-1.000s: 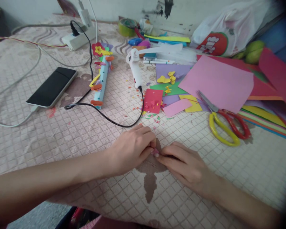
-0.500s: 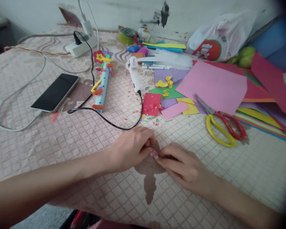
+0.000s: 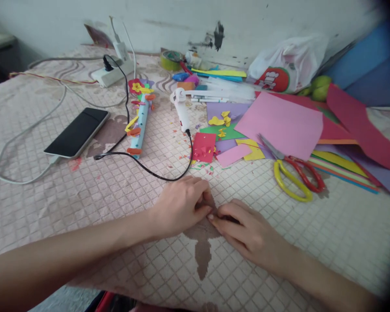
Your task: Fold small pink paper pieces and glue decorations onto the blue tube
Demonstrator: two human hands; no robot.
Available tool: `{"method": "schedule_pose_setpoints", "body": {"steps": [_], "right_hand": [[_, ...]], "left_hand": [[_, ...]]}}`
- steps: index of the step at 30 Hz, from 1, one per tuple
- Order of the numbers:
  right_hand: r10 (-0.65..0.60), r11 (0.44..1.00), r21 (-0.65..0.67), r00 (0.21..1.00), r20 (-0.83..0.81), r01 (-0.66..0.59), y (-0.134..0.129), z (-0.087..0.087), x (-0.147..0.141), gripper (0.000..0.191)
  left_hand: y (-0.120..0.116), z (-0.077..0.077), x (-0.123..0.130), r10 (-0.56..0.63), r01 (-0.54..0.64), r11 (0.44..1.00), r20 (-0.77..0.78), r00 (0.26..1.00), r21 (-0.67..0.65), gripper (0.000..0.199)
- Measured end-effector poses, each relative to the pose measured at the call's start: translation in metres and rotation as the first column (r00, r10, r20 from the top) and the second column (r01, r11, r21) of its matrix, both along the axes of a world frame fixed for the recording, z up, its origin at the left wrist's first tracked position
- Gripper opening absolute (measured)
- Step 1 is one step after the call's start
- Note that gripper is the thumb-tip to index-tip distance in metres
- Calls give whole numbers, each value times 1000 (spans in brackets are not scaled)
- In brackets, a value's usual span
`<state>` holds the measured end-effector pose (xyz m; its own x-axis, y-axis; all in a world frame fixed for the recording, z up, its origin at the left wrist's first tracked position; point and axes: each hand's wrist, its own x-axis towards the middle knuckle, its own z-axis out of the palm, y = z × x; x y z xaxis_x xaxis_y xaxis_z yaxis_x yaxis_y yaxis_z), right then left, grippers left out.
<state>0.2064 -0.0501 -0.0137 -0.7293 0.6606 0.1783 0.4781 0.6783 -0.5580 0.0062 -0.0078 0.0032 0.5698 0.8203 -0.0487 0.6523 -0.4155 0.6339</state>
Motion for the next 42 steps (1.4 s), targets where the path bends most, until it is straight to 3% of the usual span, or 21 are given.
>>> {"method": "schedule_pose_setpoints", "body": {"steps": [2,4,6,8,12,23,31,34,42], "right_hand": [[-31,999,-42,997,-76,28,2,1,1,24],[-164,981,-127,973,-165,144,4,2,2,21],[-332,934,-215,918,-217,286,7,4,3,17],[-418,893,-271,884,-209,358,9,5,2,15],[-410,882,-313,901,-144,352,13,7,-5,13],[-337,891,-309,941,39,332,29,20,-21,9],[-304,933,-168,948,96,317,25,19,-26,4],[-330,925,-171,941,78,339,23,18,-27,2],[-309,934,-165,949,69,316,20,20,-28,7]], "left_hand": [[2,1,-1,18,-17,999,11,1000,-37,10],[5,2,-2,31,-27,993,34,999,-111,13],[8,3,-5,34,-19,979,67,997,-205,18],[10,4,-8,22,6,964,102,994,-265,16],[12,4,-11,-14,54,965,155,988,-257,11],[7,0,-16,23,42,967,254,967,-250,9],[4,-4,-18,55,0,983,297,953,-181,16],[4,-5,-19,98,-46,984,313,945,-171,26],[4,-4,-21,89,-38,983,290,953,-179,25]]}}
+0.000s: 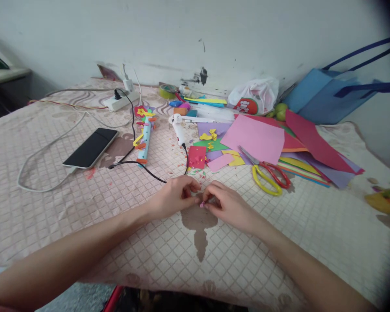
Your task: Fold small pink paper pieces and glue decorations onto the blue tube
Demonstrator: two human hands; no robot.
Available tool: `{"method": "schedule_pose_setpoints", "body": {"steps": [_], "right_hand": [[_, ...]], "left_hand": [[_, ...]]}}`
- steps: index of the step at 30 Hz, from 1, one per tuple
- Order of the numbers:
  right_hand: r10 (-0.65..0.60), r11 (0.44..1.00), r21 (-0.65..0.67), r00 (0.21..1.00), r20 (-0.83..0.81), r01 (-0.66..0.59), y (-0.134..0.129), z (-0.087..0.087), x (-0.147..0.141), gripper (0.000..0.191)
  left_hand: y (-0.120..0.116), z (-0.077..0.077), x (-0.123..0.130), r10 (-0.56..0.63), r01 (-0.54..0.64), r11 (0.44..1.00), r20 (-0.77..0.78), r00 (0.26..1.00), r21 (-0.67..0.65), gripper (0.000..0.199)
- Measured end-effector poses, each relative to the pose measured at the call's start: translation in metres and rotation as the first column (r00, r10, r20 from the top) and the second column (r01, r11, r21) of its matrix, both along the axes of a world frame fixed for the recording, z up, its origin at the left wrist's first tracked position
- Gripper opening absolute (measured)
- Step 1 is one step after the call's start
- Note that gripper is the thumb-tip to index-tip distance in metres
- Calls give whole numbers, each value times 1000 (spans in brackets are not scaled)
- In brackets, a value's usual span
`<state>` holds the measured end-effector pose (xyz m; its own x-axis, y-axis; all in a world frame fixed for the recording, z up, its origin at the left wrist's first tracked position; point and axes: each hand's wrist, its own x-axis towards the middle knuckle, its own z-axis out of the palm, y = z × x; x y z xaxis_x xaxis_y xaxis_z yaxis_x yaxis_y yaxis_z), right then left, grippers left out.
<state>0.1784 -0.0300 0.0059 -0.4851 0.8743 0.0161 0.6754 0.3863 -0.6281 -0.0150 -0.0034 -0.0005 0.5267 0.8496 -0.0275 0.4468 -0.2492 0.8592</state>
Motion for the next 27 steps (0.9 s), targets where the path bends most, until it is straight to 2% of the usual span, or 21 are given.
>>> {"method": "schedule_pose_setpoints", "body": {"steps": [6,11,18,23,27], "right_hand": [[-119,981,-179,959,-258,74,6,-3,1,4],[-168,963,-262,885,-434,54,18,2,2,9],[-177,957,-288,841,-511,27,23,7,3,11],[-272,920,-392,752,-601,19,19,4,6,19],[-316,889,-457,729,-607,5,15,0,8,21]], "left_hand": [[4,1,-2,-72,73,997,27,997,-39,29],[12,5,2,-83,90,991,73,994,-99,27],[16,10,13,6,19,987,155,988,-162,29],[18,11,17,29,20,971,204,979,-237,27],[18,9,19,56,14,963,253,966,-270,26]]}}
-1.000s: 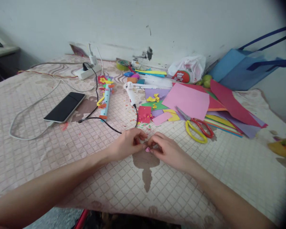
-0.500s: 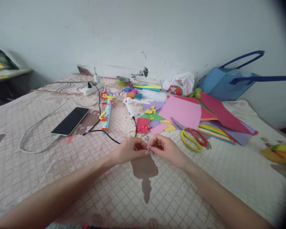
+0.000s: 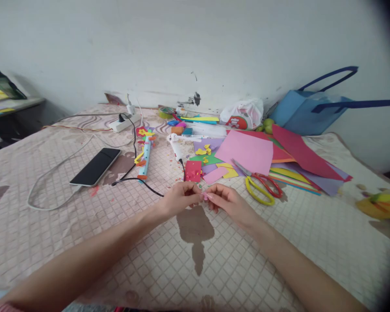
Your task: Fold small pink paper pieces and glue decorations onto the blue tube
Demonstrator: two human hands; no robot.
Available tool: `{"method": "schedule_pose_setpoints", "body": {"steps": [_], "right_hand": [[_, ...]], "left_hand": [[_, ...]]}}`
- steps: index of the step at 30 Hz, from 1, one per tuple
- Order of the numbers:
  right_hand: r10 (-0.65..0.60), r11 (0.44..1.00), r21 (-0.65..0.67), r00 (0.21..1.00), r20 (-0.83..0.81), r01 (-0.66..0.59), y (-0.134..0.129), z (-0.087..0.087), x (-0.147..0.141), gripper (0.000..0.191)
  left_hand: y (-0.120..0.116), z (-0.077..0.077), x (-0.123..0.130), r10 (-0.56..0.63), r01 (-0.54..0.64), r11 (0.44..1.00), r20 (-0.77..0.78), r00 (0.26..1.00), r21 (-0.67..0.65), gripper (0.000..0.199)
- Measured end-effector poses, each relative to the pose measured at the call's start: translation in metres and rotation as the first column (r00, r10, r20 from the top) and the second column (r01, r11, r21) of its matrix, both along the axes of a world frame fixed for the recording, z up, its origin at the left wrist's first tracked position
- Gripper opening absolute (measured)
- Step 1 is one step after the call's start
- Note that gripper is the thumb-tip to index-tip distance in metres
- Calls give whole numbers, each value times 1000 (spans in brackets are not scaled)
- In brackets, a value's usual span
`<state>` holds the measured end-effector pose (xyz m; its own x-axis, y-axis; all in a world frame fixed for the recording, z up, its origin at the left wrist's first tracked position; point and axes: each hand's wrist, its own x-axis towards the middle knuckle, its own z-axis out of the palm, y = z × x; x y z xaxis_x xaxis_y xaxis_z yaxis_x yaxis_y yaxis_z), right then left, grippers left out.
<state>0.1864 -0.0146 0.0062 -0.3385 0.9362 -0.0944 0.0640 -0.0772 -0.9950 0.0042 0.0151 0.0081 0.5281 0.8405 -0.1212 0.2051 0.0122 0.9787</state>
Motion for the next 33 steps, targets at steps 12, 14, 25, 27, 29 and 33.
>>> {"method": "schedule_pose_setpoints", "body": {"steps": [12,14,25,27,29,33], "right_hand": [[50,997,-54,999,0,-49,-6,-6,-4,23],[59,995,-81,997,-54,-64,-7,-7,-6,26],[4,992,-122,995,-104,-17,-10,-12,-10,18],[2,990,-138,994,-107,-17,-11,-11,-11,18],[5,988,-156,994,-112,-23,-12,-10,-12,20],[2,986,-165,994,-109,-20,-12,-10,-13,20]], "left_hand": [[-6,-6,-2,-71,79,991,78,994,-105,25],[-7,-4,-2,-39,47,994,80,996,-101,25],[-12,2,-4,-5,20,977,71,997,-214,28],[-12,0,-4,2,12,978,65,998,-209,27],[-12,-2,-5,25,-17,985,46,999,-171,25],[-13,-3,-4,38,-37,993,13,999,-110,23]]}}
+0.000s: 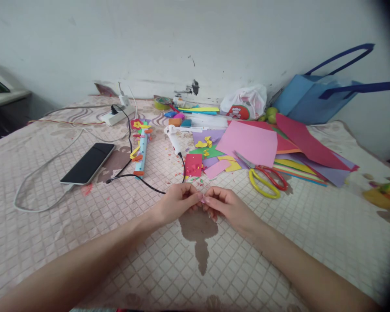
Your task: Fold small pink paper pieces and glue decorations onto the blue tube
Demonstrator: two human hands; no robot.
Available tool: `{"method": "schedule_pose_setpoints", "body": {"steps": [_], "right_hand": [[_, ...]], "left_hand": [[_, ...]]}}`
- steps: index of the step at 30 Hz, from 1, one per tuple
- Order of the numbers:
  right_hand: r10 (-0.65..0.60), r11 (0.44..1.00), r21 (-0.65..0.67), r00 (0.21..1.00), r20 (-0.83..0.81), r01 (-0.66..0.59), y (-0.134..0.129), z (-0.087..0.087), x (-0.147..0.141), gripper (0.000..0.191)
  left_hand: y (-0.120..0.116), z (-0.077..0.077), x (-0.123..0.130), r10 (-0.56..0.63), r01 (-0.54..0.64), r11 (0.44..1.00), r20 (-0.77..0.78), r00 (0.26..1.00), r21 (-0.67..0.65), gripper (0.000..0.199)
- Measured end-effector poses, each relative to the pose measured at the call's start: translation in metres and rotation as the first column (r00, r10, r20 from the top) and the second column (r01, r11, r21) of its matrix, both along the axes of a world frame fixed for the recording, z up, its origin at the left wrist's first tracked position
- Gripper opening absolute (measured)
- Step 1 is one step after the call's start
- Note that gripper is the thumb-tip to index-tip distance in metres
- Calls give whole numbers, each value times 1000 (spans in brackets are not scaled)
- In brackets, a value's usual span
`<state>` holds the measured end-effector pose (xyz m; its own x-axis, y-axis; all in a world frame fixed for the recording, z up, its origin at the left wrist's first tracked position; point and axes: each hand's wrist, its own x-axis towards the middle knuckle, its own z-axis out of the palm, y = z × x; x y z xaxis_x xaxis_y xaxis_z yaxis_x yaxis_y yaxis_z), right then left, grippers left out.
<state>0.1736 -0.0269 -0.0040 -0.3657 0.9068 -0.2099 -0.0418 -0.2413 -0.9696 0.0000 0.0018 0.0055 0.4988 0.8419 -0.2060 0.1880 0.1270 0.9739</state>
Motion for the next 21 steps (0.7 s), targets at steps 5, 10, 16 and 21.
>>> {"method": "schedule_pose_setpoints", "body": {"steps": [5,10,16,21], "right_hand": [[-25,999,24,1000,10,25,0,-4,0,22],[-32,999,12,999,-6,33,1,-6,0,26],[-14,1000,24,1000,4,14,2,-5,1,19],[-23,1000,7,999,27,23,2,-6,0,17]], "left_hand": [[0,2,1,-42,46,994,46,998,-98,26],[1,-3,1,1,4,995,54,999,-105,25],[1,-5,2,33,-28,995,55,998,-92,25],[1,-5,0,-25,31,995,65,998,-94,28]]}}
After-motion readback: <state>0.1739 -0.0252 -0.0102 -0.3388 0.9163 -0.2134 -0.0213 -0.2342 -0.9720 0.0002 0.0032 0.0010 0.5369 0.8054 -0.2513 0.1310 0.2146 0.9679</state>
